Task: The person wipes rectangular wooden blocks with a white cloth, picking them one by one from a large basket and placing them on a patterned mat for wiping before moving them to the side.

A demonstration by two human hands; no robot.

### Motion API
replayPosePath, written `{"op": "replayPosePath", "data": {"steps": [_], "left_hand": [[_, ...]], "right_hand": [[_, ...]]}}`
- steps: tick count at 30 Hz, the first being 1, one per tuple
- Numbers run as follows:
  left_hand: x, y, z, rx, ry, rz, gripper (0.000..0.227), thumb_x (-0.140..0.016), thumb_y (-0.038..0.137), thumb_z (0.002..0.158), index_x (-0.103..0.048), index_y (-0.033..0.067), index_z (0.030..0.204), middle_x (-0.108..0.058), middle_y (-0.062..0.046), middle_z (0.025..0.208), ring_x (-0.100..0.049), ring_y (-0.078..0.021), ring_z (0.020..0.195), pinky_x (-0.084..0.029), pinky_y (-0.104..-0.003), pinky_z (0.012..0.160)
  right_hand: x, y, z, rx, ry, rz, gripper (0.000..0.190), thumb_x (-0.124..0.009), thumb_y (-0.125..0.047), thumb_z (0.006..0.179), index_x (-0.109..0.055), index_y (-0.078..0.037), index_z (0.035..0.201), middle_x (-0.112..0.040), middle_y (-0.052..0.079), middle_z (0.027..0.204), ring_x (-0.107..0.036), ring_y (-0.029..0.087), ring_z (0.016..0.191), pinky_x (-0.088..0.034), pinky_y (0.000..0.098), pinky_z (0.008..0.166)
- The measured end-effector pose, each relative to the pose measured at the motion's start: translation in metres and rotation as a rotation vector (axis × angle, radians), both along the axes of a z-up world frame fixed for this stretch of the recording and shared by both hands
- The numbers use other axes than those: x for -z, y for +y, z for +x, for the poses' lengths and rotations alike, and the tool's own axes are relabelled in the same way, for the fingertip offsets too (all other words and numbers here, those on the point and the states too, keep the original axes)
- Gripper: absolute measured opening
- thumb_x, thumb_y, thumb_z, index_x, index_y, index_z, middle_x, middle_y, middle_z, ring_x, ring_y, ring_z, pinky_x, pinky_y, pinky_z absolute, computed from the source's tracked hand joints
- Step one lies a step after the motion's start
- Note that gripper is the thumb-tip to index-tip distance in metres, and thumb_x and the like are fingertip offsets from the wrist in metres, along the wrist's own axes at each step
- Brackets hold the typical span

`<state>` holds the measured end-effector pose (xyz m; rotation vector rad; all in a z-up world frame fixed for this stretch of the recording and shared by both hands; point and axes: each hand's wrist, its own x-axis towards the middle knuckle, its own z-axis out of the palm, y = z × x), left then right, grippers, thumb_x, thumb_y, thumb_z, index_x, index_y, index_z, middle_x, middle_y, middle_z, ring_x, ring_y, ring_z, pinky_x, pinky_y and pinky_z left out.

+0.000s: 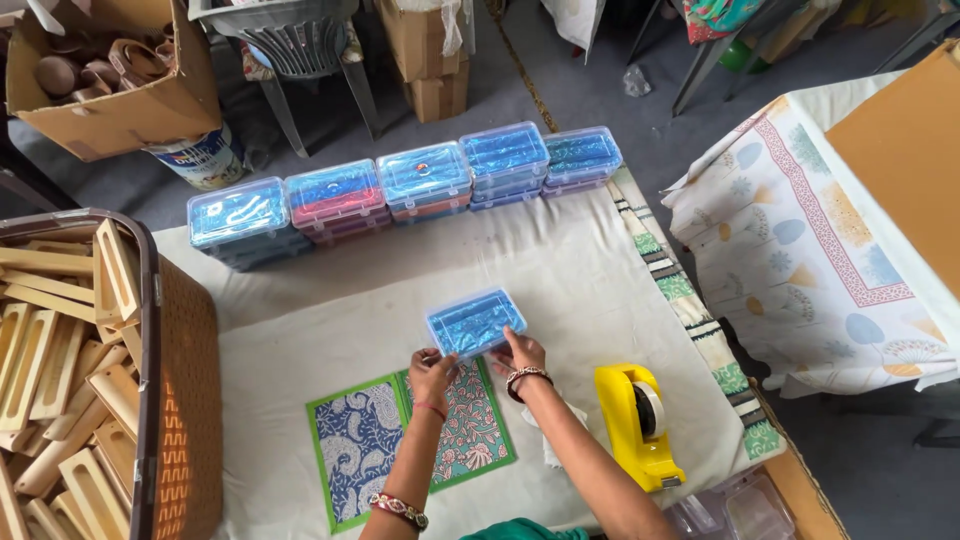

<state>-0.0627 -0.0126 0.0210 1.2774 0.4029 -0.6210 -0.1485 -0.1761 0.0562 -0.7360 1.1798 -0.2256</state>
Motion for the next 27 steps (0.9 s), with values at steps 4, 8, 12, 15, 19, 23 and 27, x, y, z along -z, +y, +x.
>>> {"op": "replayPosePath", "data": {"steps": [4,8,12,15,19,23,27], "left_hand": [[-0.016,-0.003,-0.018,0.014,-0.002,-0.008,0.049,-0.08,-0.002,0.074,-0.051,0.003,0.113,-0.059,-0.012,0.112,-0.066,-0.0238,0.094,-0.062,-0.037,0.078],[-0.039,-0.005,-0.029,0.082,-0.055,-0.036,0.049,-0.081,0.003,0.075,-0.052,0.0013,0.115,-0.061,-0.013,0.115,-0.067,-0.0228,0.096,-0.063,-0.035,0.083],[-0.068,-0.008,-0.032,0.342,-0.309,0.172,0.055,-0.079,0.033,0.087,-0.058,0.0003,0.126,-0.067,-0.021,0.125,-0.069,-0.0236,0.109,-0.058,-0.04,0.097],[-0.078,0.006,-0.037,0.398,-0.622,0.384,0.064,-0.07,0.043,0.091,-0.054,-0.0018,0.133,-0.058,-0.022,0.134,-0.058,-0.0282,0.125,-0.053,-0.047,0.103],[-0.085,0.042,-0.058,0.469,-0.845,0.824,0.052,-0.064,0.044,0.094,-0.06,0.0012,0.124,-0.059,-0.017,0.139,-0.057,-0.0321,0.127,-0.05,-0.045,0.107],[-0.027,0.071,-0.076,0.678,-0.97,1.026,0.058,-0.058,0.046,0.095,-0.054,0.004,0.135,-0.048,-0.015,0.147,-0.044,-0.03,0.138,-0.037,-0.042,0.115],[-0.012,0.073,-0.08,0.816,-1.048,1.121,0.062,-0.054,0.046,0.095,-0.047,0.0063,0.142,-0.043,-0.01,0.15,-0.032,-0.0262,0.145,-0.026,-0.041,0.122]], "right_hand": [[0.024,-0.008,-0.016,0.012,-0.048,0.009,0.041,-0.081,-0.033,0.084,-0.062,-0.006,0.109,-0.07,0.011,0.095,-0.071,0.025,0.077,-0.06,0.0426,0.065],[0.013,-0.016,-0.027,0.084,-0.111,-0.068,0.037,-0.083,-0.026,0.082,-0.064,-0.004,0.104,-0.072,0.011,0.088,-0.071,0.024,0.07,-0.061,0.04,0.063],[0.0,-0.047,-0.027,0.169,-0.101,-0.113,0.027,-0.083,-0.02,0.083,-0.065,-0.005,0.097,-0.072,0.008,0.078,-0.07,0.021,0.061,-0.061,0.0348,0.058],[0.028,-0.103,-0.026,0.235,-0.261,-0.185,0.026,-0.086,-0.016,0.084,-0.063,-0.003,0.087,-0.07,0.01,0.072,-0.067,0.02,0.055,-0.061,0.0342,0.052],[0.003,-0.187,-0.01,0.347,-0.268,-0.247,0.021,-0.086,-0.012,0.083,-0.066,-0.004,0.086,-0.07,0.011,0.071,-0.067,0.021,0.053,-0.059,0.0338,0.05],[-0.048,-0.252,0.024,0.417,-0.192,-0.327,0.023,-0.085,-0.012,0.084,-0.065,0.0,0.086,-0.071,0.012,0.073,-0.069,0.021,0.054,-0.06,0.0334,0.051],[-0.06,-0.315,0.06,0.538,-0.174,-0.257,0.026,-0.084,-0.013,0.087,-0.066,0.006,0.089,-0.07,0.018,0.078,-0.067,0.021,0.055,-0.064,0.0345,0.053]]}}
